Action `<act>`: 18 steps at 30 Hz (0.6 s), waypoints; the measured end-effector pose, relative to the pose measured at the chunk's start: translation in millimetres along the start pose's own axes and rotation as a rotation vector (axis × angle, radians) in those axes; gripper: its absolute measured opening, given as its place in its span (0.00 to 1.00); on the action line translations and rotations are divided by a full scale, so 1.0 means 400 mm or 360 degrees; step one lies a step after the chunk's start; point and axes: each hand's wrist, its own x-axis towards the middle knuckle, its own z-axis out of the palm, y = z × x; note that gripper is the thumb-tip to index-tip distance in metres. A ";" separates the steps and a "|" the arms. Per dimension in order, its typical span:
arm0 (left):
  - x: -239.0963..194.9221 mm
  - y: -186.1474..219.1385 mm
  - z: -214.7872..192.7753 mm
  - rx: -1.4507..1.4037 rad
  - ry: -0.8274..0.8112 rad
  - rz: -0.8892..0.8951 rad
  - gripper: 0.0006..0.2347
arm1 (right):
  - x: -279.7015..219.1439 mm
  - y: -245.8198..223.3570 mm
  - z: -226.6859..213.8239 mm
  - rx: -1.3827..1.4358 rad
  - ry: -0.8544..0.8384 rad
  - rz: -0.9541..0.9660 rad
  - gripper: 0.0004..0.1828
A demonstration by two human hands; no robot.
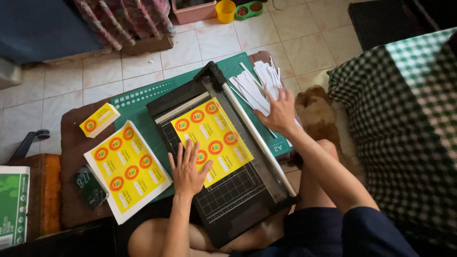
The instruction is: Cutting printed label sheets into smaller sections using a manual paper trimmer.
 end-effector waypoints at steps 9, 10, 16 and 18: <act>-0.003 0.003 -0.003 -0.0045 0.0001 -0.0027 0.35 | 0.079 -0.051 0.005 0.0252 -0.0883 0.0896 0.74; 0.003 -0.003 0.001 -0.0040 0.0011 -0.0017 0.35 | 0.087 -0.041 0.017 0.0255 -0.0868 0.0898 0.74; 0.000 -0.009 0.018 -0.0025 0.0038 -0.0007 0.35 | 0.028 0.087 0.209 -0.0026 -0.0612 0.0898 0.72; 0.002 -0.016 0.029 0.0017 0.0079 -0.0001 0.35 | 0.019 0.147 0.280 -0.0155 -0.0553 0.0847 0.71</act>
